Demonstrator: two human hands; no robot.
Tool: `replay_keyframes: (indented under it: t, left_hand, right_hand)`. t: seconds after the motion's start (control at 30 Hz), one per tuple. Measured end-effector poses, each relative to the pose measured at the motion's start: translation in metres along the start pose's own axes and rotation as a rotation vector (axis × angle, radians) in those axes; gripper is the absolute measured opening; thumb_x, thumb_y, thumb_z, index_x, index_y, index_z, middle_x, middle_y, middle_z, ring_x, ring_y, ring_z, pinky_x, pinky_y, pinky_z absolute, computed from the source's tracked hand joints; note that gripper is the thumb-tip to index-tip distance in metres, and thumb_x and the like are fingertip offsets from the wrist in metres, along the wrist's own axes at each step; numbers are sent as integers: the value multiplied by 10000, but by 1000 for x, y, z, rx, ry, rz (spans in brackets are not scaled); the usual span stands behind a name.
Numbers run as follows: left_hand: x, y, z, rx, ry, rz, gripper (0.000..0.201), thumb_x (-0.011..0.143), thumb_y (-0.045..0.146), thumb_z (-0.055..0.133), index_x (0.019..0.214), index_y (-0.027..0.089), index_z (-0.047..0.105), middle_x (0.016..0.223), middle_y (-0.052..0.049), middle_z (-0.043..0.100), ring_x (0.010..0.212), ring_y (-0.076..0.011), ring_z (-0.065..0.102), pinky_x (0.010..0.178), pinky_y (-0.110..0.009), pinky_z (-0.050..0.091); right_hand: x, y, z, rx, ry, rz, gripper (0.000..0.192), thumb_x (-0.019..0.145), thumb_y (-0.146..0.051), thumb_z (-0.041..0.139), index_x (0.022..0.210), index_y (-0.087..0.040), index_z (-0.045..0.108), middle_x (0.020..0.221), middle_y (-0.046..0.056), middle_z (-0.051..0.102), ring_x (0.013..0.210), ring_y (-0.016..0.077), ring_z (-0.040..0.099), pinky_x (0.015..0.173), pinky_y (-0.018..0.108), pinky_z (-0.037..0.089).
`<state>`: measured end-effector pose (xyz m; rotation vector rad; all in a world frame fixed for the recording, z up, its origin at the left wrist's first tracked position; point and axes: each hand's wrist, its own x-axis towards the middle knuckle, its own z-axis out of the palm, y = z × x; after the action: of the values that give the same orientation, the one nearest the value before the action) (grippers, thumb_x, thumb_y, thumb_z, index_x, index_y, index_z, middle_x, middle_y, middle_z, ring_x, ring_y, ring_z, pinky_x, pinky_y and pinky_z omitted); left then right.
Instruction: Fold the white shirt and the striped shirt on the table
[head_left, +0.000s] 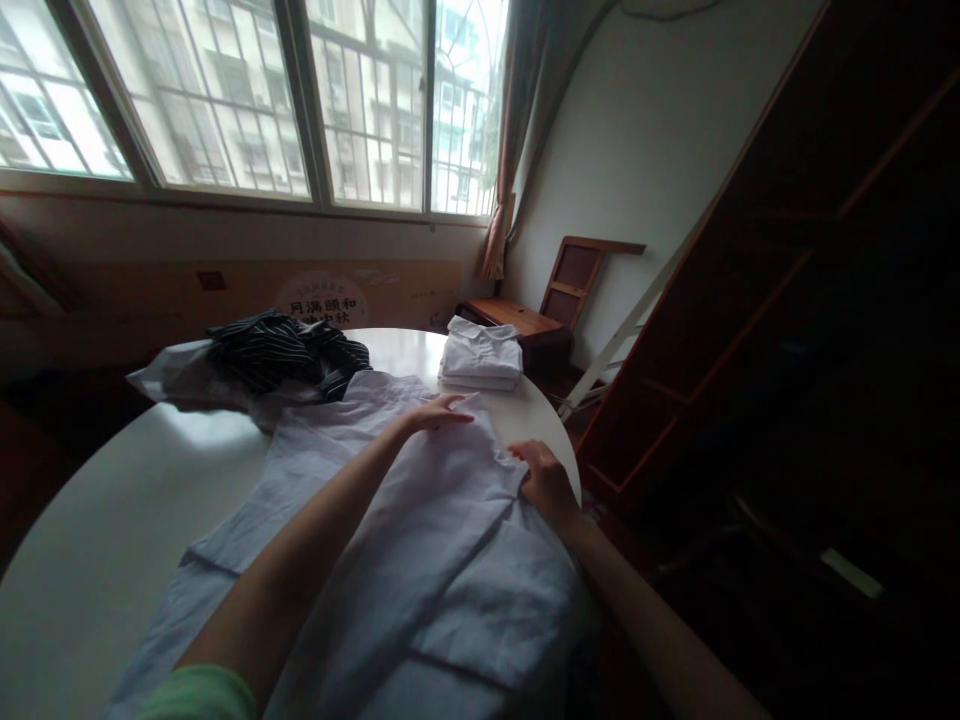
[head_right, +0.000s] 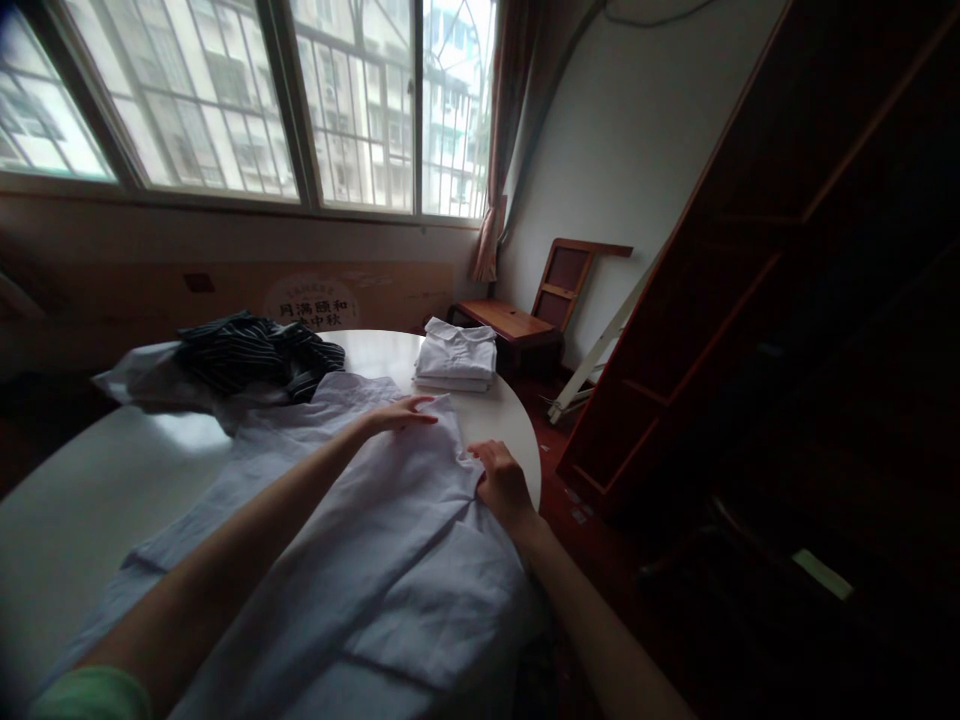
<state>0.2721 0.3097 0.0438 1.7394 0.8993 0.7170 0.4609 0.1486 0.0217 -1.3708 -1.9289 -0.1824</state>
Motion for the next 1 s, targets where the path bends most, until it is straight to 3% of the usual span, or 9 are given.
replay_keyframes:
  t: [0.1,0.23,0.37,0.7,0.8,0.9,1.0]
  left_hand:
    - [-14,-1,-14,-14,-190,-150,717,581,290,713,1234,175,441,596,36,555,476,-81,477,450,-188,338]
    - [-25,-4,-24,-72,-254,-151,715,624,273,678,1266,162,384,603,38,522,459,-60,447,423,-177,299]
    - [-31,-3,-24,-81,-229,-90,681,648,289,649,1264,169,385,610,44,496,455,-52,410,423,-178,275]
    - [-50,11,-27,-134,-121,39,501,671,282,560,1160,179,526,701,13,504,625,-87,448,541,-176,323]
    - [-53,6,-29,-46,-137,41,415,675,276,510,1062,157,597,634,19,490,558,-82,417,500,-173,302]
    - [-55,-2,-27,115,-156,-47,382,672,254,463,1003,145,620,519,44,422,454,-74,366,442,-178,265]
    - [-57,-6,-20,302,-116,-62,364,659,217,424,939,140,642,464,53,391,418,-76,352,430,-184,256]
  right_hand:
    - [-2,-3,-7,28,-74,-87,494,562,77,399,936,-205,554,896,57,567,871,207,506,741,359,466]
    - [-8,-10,-20,61,-159,-177,424,611,39,465,930,-221,566,994,52,555,970,213,477,817,397,445]
    - [-12,-14,-27,33,-141,-234,201,681,-42,535,779,-214,574,978,52,567,989,223,473,821,411,435]
    - [-16,-29,-30,-70,-25,-136,130,711,-81,504,788,-183,530,860,68,567,814,201,501,734,351,427]
    - [-17,-36,-27,-90,-39,-206,130,716,-81,490,786,-182,535,826,61,574,794,194,497,712,331,409]
    - [-17,-41,-24,-71,-76,-273,128,717,-76,504,783,-178,542,808,48,584,792,183,499,712,311,393]
    - [-17,-44,-23,-59,-162,-300,99,736,-94,532,782,-180,549,796,32,596,799,170,506,735,306,382]
